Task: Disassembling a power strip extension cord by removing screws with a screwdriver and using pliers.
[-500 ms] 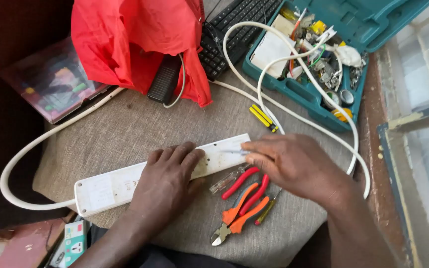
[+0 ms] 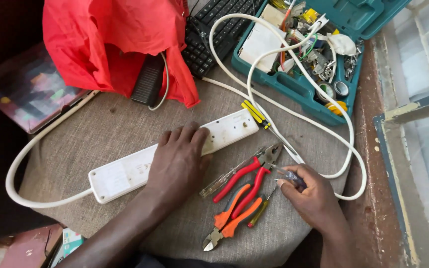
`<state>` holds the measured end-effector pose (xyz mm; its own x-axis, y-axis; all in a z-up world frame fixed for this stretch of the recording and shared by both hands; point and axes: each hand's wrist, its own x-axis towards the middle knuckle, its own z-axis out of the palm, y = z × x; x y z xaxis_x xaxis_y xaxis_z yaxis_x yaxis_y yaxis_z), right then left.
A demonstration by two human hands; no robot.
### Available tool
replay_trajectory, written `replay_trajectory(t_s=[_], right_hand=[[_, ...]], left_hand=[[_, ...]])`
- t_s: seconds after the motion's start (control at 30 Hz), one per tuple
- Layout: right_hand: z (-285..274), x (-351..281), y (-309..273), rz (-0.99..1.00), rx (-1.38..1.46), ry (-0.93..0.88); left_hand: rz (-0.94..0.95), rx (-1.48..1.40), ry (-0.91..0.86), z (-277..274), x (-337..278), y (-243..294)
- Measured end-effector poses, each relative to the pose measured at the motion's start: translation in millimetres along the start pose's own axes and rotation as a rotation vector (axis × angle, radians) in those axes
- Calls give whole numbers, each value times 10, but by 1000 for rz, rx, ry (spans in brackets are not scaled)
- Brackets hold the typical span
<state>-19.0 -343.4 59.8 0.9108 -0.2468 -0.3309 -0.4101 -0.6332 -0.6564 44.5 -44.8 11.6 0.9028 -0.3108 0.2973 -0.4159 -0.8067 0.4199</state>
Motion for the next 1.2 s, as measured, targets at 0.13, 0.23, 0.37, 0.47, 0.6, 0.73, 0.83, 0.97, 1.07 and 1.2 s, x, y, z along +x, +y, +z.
replay_trajectory(t_s=[0.13,0.23,0.37,0.47,0.6,0.73,0.83,0.97,1.07,1.2], right_hand=[[1,142,280,-375,-181,-25],[30,291,422,-528,-376,-4],[136,257,240,-247,-400,139],[308,136,-231,-49,-254,260],[648,-57,-897,-131,28,216],[1056,107,-960,-437,164,-19],[1307,3,-1333,-541,94,-231],[1617,-76,-1533,-837,62,-365],[1879,-191,-1584,-951,35,-448],[2023,-270,-1681,-954,-3,-473]], left_hand=[[10,19,57,115,100,59],[23,132,126,10,-116,58],[102,-83,271,-407,-670,20],[-30,25,331,-643,-1020,-275],[-234,182,238,-735,-1387,-760],[-271,102,220,-690,-1463,-964],[-207,4,310,-653,-1482,-1029],[-196,-7,366,-613,-1502,-1047],[-208,-15,378,-633,-1493,-1039],[-227,-11,410,-663,-1459,-1013]])
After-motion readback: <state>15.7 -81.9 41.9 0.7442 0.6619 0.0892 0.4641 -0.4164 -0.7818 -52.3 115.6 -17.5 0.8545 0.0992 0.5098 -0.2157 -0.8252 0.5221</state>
